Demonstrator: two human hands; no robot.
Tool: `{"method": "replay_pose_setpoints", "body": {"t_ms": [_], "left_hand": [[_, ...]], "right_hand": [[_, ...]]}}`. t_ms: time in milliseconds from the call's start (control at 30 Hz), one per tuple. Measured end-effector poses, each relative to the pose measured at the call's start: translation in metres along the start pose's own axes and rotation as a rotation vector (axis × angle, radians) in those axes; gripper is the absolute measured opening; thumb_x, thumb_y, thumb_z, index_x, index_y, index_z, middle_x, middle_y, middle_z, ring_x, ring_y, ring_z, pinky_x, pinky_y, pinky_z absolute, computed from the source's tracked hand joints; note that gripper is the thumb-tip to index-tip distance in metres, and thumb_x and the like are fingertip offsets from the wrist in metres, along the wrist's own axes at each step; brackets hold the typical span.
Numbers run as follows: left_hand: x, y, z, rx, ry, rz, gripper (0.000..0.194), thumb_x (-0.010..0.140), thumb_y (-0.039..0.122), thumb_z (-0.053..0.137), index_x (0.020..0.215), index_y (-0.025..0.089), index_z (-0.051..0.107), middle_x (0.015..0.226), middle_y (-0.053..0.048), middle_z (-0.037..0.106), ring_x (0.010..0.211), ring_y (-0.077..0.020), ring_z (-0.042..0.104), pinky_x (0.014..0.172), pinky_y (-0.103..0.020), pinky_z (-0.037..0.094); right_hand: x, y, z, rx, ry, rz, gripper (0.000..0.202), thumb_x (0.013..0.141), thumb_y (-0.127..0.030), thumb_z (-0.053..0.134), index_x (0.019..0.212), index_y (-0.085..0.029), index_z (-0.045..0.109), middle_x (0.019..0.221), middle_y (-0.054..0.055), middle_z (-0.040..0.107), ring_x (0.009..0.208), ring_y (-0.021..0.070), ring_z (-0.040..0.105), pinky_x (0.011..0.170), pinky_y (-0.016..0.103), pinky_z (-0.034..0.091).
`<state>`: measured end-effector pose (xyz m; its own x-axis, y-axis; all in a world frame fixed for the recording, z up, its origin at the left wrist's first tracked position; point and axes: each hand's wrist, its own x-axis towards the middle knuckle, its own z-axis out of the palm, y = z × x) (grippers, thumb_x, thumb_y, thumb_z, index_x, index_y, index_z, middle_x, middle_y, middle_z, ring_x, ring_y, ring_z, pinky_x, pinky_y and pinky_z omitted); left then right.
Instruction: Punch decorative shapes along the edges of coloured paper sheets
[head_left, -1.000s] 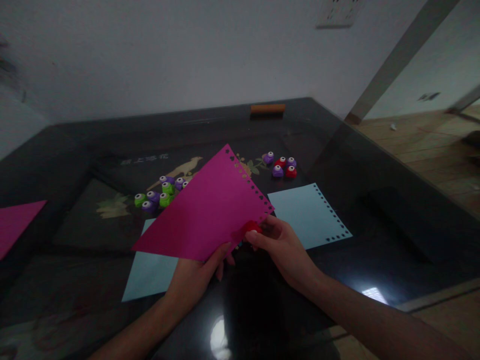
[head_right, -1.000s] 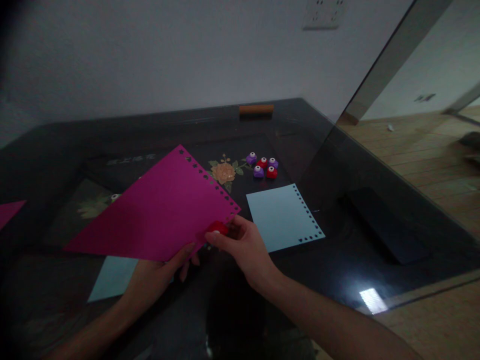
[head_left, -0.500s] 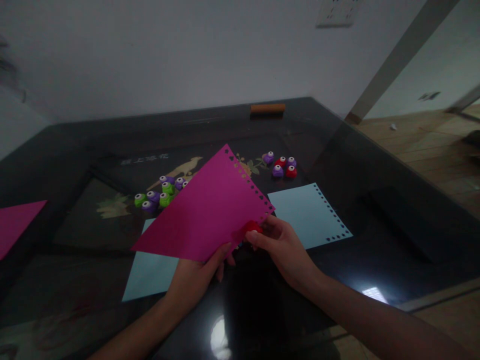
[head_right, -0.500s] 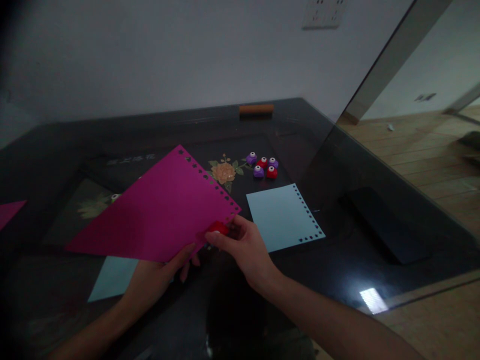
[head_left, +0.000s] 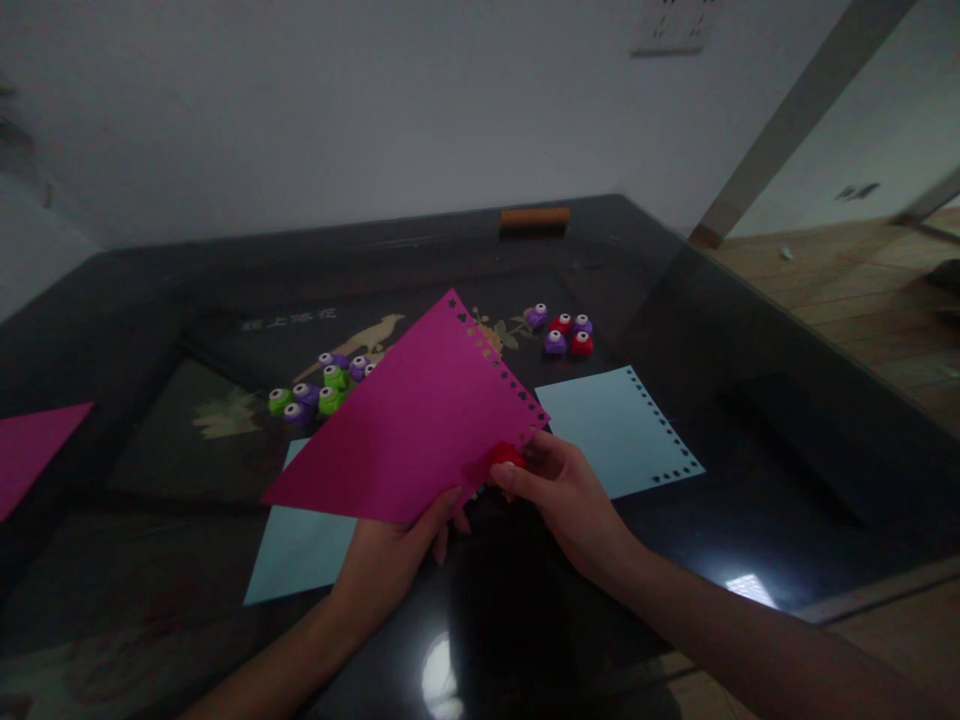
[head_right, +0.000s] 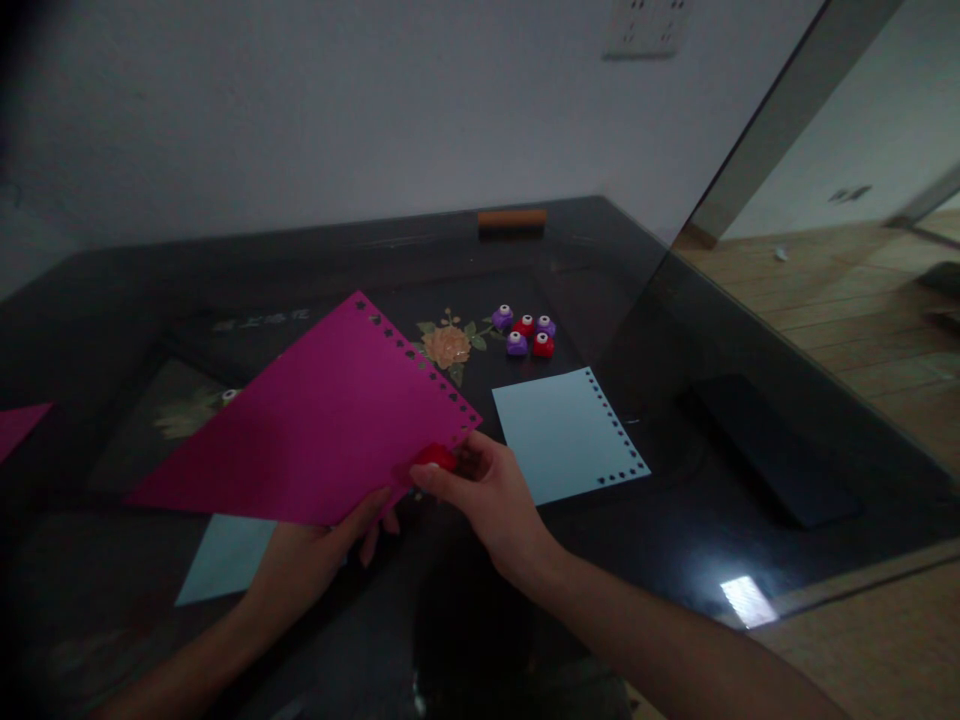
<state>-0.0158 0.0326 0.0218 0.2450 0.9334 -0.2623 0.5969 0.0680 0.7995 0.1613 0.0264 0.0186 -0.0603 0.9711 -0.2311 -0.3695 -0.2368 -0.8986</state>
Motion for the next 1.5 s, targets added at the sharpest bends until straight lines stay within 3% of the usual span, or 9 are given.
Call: {"method": "replay_pose_setpoints", "body": {"t_ms": [833, 1500], "left_hand": [[-0.0006, 0.0008, 0.0013, -0.027, -0.013, -0.036, 0.042, 0.086, 0.050, 0.044, 0.062, 0.021, 0.062, 0.044, 0.004, 0.053, 0.050, -0.0153, 0.054, 0.062, -0.027, 0.042], [-0.0010, 0.0017, 0.0021, -0.027, 0.042, 0.020, 0.038, 0.086, 0.047, 0.048, 0.062, 0.021, 0.064, 0.045, 0.004, 0.056, 0.049, -0.0141, 0.056, 0.061, -0.025, 0.044]], "right_hand": [[0.0025, 0.0018, 0.0030, 0.069, 0.015, -0.023, 0.026, 0.064, -0.027, 0.078, 0.086, -0.020, 0.067, 0.081, 0.001, 0.068, 0.070, 0.0131, 0.059, 0.068, 0.027, 0.047], [0.0057, 0.0061, 0.0034, 0.093, 0.026, -0.075, 0.026, 0.063, -0.024, 0.078, 0.087, -0.022, 0.069, 0.088, 0.002, 0.070, 0.079, 0.0158, 0.063, 0.077, 0.032, 0.049]]}}
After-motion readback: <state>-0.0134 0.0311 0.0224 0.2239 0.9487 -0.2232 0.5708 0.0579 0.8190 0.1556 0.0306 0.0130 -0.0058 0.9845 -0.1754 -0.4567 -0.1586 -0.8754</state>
